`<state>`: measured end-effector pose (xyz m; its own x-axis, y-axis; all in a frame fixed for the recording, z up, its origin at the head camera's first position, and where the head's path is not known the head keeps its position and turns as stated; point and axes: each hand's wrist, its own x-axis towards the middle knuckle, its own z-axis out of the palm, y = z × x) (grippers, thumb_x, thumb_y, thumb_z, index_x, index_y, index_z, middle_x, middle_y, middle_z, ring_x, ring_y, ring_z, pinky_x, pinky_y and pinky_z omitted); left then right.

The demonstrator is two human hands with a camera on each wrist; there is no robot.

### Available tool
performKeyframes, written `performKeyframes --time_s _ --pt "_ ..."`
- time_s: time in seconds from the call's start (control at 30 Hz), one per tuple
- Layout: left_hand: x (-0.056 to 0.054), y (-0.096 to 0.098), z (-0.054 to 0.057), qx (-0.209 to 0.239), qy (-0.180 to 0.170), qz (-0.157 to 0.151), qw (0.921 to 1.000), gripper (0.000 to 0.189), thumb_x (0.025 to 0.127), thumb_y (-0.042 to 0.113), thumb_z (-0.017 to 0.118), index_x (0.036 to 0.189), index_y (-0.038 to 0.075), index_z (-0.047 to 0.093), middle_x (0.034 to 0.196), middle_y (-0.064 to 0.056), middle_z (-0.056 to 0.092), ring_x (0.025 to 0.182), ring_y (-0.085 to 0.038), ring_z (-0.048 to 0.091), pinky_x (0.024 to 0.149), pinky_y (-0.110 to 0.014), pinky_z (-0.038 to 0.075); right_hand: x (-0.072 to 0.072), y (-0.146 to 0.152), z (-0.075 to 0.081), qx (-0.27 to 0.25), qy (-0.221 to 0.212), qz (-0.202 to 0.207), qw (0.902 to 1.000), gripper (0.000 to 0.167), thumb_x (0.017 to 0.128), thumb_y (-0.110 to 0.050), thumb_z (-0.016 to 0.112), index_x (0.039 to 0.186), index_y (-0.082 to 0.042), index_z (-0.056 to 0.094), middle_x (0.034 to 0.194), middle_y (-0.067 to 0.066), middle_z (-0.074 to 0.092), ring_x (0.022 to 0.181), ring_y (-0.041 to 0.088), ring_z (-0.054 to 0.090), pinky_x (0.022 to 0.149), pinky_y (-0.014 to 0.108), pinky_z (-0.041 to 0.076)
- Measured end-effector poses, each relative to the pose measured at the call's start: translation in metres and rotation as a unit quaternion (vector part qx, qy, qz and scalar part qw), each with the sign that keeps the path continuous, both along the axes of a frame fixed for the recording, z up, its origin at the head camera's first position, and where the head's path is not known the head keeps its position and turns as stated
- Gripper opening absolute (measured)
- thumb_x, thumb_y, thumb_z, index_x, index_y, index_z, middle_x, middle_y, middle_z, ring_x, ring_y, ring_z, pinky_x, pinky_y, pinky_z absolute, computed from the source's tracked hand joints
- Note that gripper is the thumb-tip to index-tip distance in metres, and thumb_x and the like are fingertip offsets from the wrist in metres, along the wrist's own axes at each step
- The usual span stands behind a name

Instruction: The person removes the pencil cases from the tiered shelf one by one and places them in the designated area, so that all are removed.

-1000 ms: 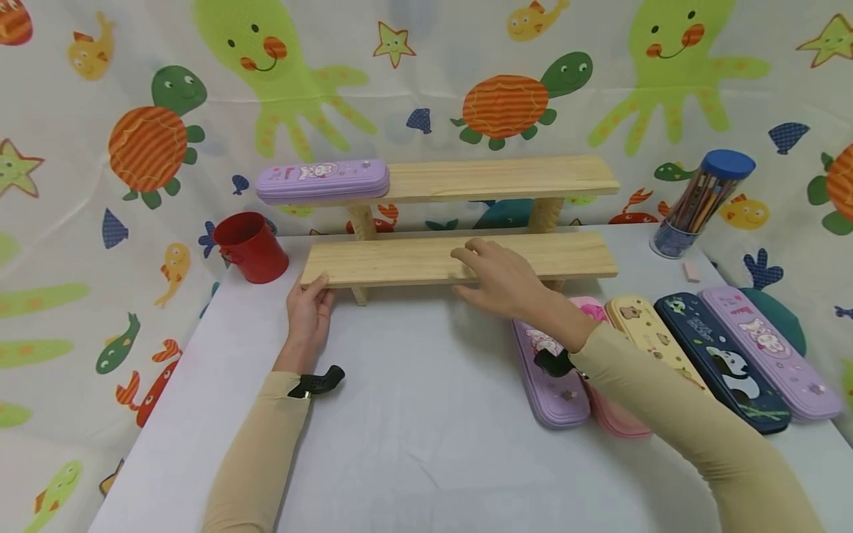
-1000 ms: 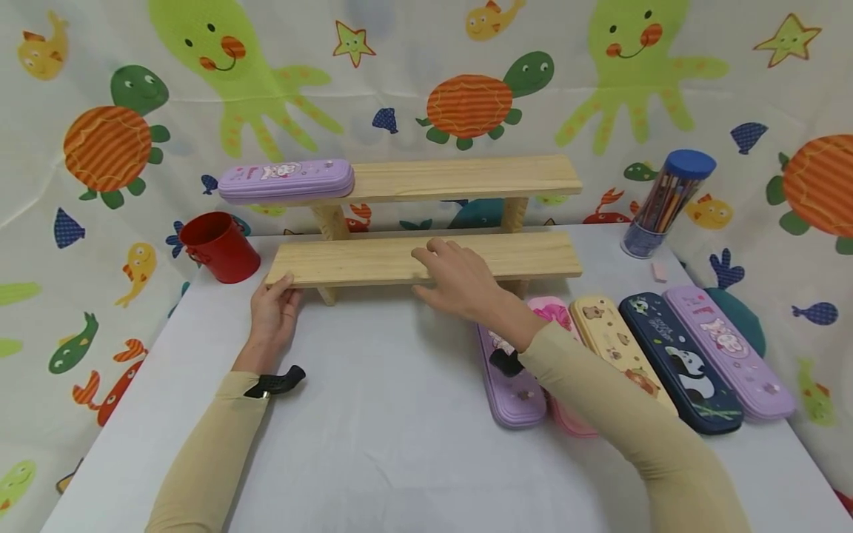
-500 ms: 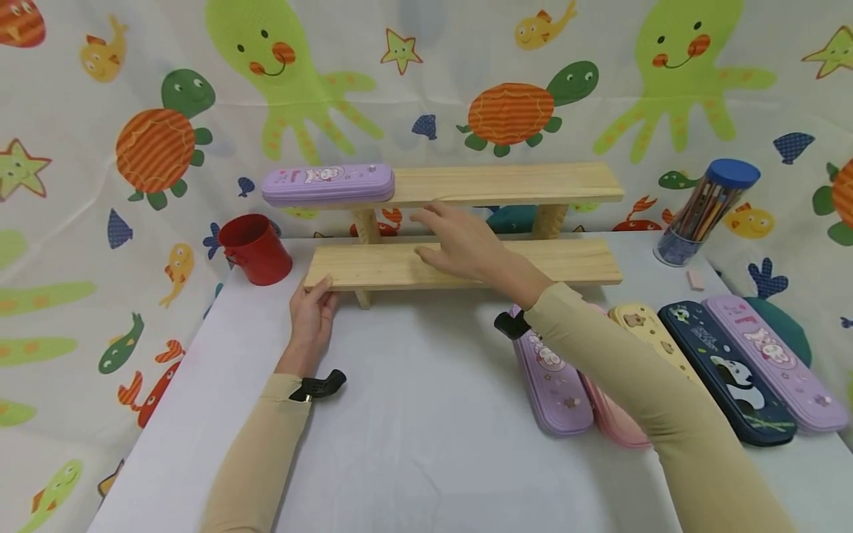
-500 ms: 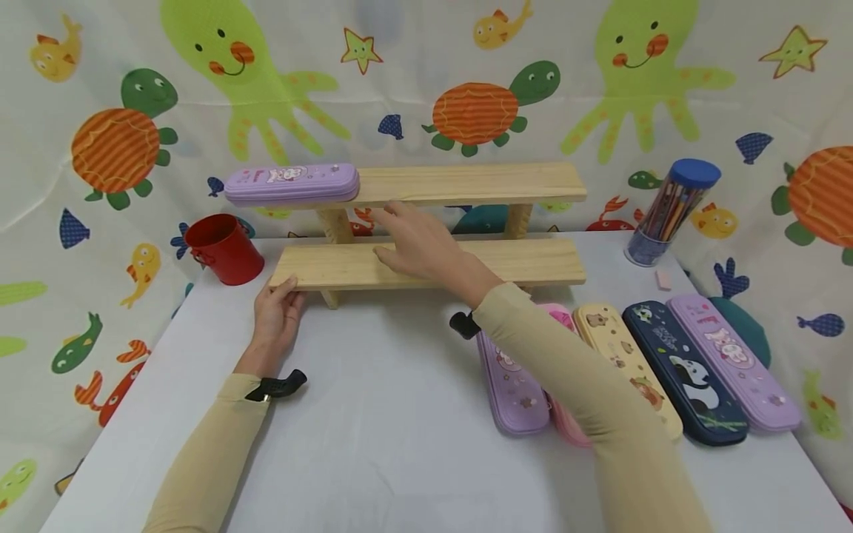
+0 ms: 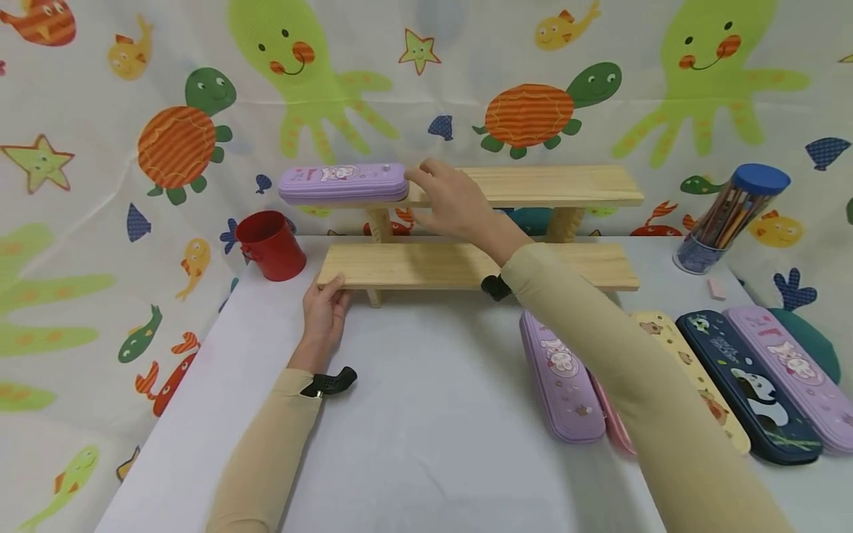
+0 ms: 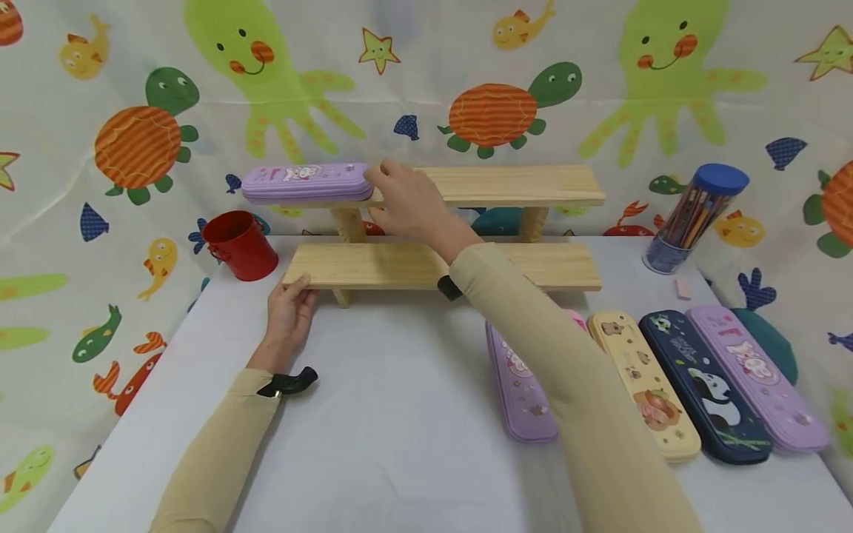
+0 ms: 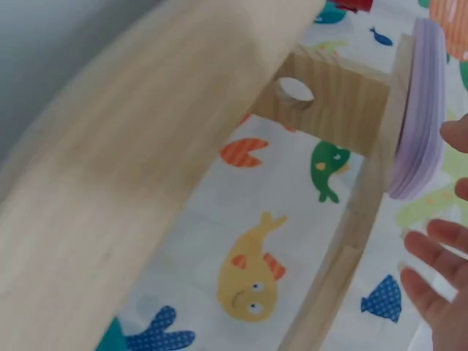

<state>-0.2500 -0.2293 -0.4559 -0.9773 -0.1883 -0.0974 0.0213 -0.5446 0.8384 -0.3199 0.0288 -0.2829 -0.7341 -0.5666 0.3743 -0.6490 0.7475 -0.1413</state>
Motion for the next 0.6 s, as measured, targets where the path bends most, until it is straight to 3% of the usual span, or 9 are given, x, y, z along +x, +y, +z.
performKeyframes --time_s 0.17,0.37,0.6 --pt "-0.001 0.001 -0.002 0.005 0.004 0.006 1.0 0.06 0.099 0.009 0.06 0.153 0.012 0.034 0.154 -0.011 0.043 0.137 -0.019 0.049 0.109 -0.027 0.047 -0.012 -0.016 0.005 0.002 0.009 -0.02 0.9998 0.058 0.092 -0.039 0.06 0.144 -0.016 0.049 0.134 0.011 0.055 0.111 0.026 0.057 0.086 0.039 0.055" --pt "-0.002 0.001 -0.002 0.014 0.002 0.006 0.9999 0.062 0.097 0.011 0.063 0.153 0.012 0.034 0.154 -0.011 0.043 0.137 -0.018 0.049 0.109 -0.026 0.048 -0.023 -0.034 0.005 0.016 -0.036 -0.037 0.9985 0.065 0.091 -0.037 0.057 0.152 -0.026 0.039 0.153 0.01 0.039 0.133 0.031 0.047 0.108 0.047 0.048" --pt "0.0 0.001 -0.003 0.006 -0.006 0.014 0.9999 0.057 0.098 0.011 0.061 0.15 0.013 0.038 0.151 -0.009 0.047 0.133 -0.017 0.053 0.107 -0.026 0.05 -0.028 -0.045 0.004 0.045 -0.083 -0.028 0.9952 0.07 0.091 -0.037 0.056 0.156 -0.032 0.031 0.163 0.008 0.026 0.145 0.033 0.034 0.11 0.055 0.045"
